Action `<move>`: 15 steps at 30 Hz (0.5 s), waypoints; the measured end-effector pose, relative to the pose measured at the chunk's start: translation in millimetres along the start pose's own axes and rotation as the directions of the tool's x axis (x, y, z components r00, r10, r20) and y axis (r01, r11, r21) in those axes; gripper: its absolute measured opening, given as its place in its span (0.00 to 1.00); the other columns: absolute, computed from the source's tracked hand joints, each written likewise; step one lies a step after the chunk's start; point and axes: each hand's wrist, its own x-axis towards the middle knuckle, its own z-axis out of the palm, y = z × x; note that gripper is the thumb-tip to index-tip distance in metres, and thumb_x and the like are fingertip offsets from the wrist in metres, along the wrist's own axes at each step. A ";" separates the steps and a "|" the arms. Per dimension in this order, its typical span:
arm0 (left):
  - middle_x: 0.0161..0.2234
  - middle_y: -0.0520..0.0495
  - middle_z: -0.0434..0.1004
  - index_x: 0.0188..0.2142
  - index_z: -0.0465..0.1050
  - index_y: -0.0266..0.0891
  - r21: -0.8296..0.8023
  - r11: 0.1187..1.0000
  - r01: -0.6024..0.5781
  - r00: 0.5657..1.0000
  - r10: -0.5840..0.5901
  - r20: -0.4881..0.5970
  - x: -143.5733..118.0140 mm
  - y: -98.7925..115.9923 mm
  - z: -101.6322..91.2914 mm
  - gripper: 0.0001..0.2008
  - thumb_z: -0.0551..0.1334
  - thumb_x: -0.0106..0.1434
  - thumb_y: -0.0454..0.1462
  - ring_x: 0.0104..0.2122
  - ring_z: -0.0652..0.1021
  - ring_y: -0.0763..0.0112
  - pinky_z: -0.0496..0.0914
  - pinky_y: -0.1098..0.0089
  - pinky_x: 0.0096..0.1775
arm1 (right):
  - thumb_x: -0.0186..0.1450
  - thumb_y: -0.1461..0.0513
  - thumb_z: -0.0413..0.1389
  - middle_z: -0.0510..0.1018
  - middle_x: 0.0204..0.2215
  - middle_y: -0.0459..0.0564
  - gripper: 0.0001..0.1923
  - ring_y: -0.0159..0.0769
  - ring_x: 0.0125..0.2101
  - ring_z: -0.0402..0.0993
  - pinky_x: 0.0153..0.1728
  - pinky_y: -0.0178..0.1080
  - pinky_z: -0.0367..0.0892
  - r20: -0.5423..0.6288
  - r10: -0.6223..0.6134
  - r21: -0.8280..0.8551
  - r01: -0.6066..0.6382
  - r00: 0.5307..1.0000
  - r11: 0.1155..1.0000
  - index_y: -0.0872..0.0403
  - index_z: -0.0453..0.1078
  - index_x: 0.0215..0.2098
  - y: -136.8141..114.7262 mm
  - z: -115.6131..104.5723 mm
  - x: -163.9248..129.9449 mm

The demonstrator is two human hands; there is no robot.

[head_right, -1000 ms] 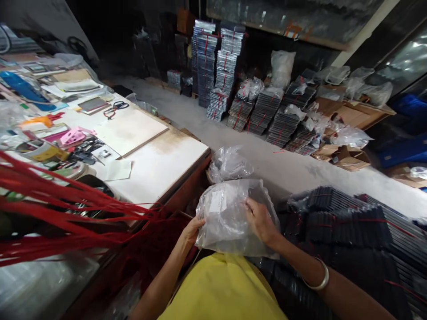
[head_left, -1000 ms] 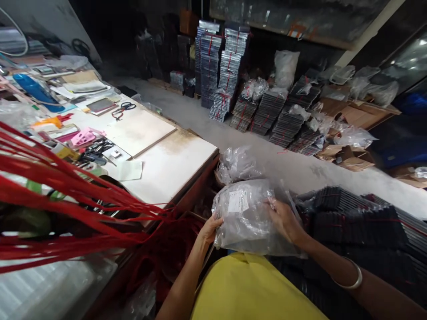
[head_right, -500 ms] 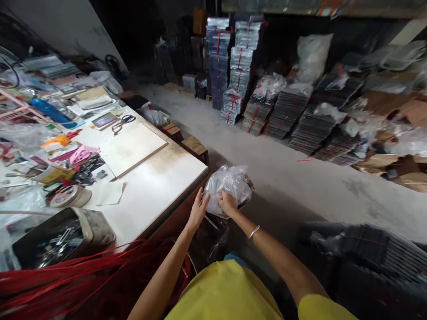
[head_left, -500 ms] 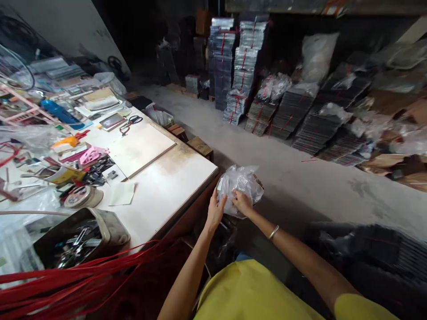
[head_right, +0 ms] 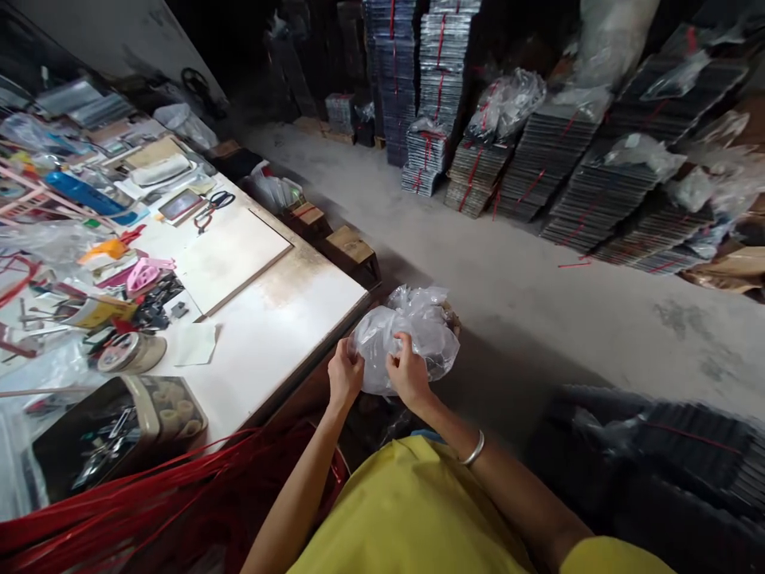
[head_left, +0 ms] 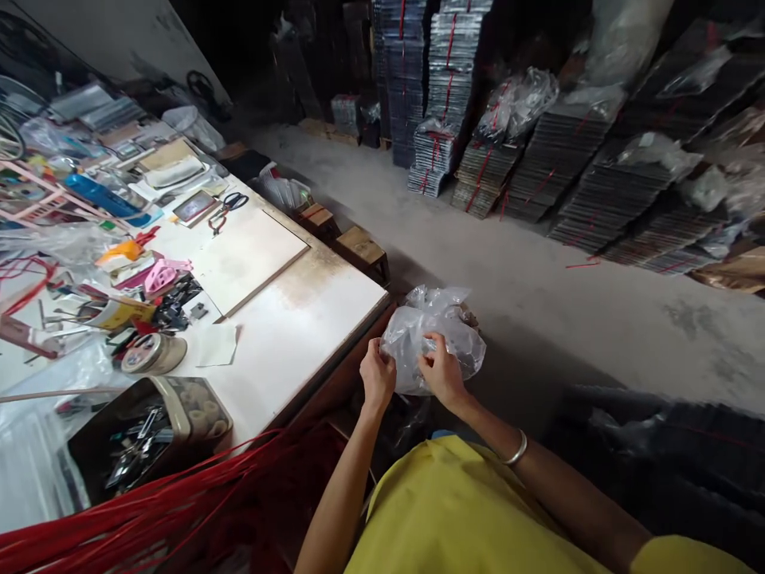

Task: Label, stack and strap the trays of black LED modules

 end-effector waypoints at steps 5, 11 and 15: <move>0.22 0.56 0.66 0.43 0.67 0.43 -0.074 0.994 -0.080 0.995 0.084 0.060 -14.6 7.3 5.3 0.19 0.59 0.51 0.30 0.23 0.69 0.70 0.61 0.72 0.32 | 0.63 0.68 0.46 0.76 0.40 0.56 0.12 0.40 0.46 0.69 0.50 0.43 0.62 0.210 -0.353 -0.105 0.380 0.912 0.919 0.55 0.70 0.39 -6.7 -22.4 19.8; 0.24 0.57 0.63 0.44 0.64 0.43 -0.111 0.991 -0.070 0.997 0.066 -0.039 -23.1 -7.1 3.5 0.17 0.56 0.53 0.31 0.23 0.66 0.72 0.61 0.73 0.32 | 0.56 0.74 0.51 0.76 0.26 0.53 0.12 0.41 0.39 0.70 0.55 0.47 0.56 0.428 -0.401 -0.164 0.506 0.810 0.847 0.55 0.72 0.25 23.6 -18.3 28.7; 0.27 0.55 0.62 0.45 0.63 0.44 -0.109 0.993 -0.041 0.990 0.026 -0.136 -28.5 -14.5 -3.2 0.19 0.54 0.53 0.30 0.24 0.66 0.73 0.60 0.74 0.31 | 0.55 0.74 0.52 0.78 0.33 0.55 0.12 0.41 0.34 0.71 0.46 0.46 0.63 0.419 -0.317 -0.162 0.414 0.851 0.896 0.54 0.73 0.27 34.2 -10.1 11.6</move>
